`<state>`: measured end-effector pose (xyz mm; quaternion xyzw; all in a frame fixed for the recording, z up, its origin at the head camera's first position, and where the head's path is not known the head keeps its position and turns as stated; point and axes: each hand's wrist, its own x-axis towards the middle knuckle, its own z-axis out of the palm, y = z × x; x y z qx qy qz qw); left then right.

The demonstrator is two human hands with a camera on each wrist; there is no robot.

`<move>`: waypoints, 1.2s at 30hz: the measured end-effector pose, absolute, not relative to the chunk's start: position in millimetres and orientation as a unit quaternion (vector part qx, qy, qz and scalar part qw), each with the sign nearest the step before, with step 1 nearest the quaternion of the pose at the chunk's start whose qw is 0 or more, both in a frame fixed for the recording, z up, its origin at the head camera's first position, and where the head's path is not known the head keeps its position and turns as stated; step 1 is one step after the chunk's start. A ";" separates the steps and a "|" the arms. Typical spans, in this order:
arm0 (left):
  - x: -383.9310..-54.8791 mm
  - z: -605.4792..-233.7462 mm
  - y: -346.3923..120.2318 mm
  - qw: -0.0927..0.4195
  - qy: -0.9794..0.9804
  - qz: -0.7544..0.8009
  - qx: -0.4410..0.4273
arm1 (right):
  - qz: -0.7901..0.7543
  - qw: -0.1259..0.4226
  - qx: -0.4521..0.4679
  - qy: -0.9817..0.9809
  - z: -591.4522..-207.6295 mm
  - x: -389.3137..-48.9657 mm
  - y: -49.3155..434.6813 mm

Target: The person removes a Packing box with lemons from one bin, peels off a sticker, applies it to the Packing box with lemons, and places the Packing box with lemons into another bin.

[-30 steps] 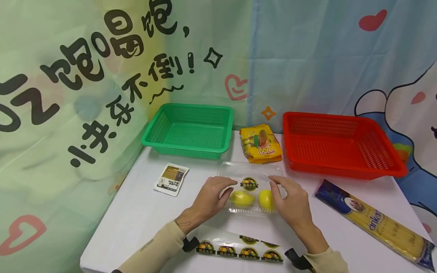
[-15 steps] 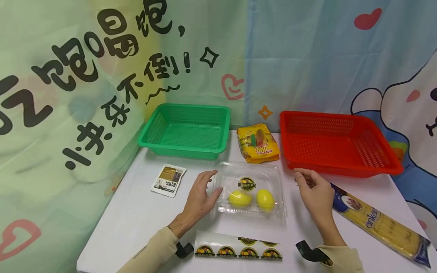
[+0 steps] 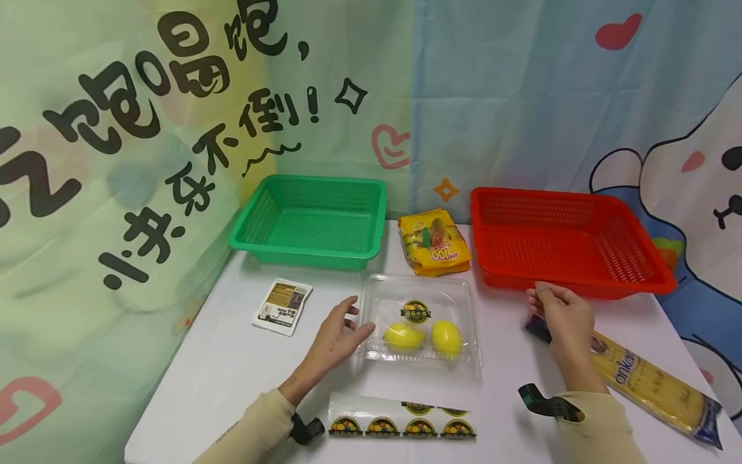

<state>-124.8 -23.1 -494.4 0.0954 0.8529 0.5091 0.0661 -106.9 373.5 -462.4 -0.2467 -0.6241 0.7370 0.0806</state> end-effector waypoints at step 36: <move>-127.6 -497.0 -19.8 0.167 0.727 0.666 0.025 | 0.805 0.056 -0.372 -0.458 -465.9 -130.4 409.4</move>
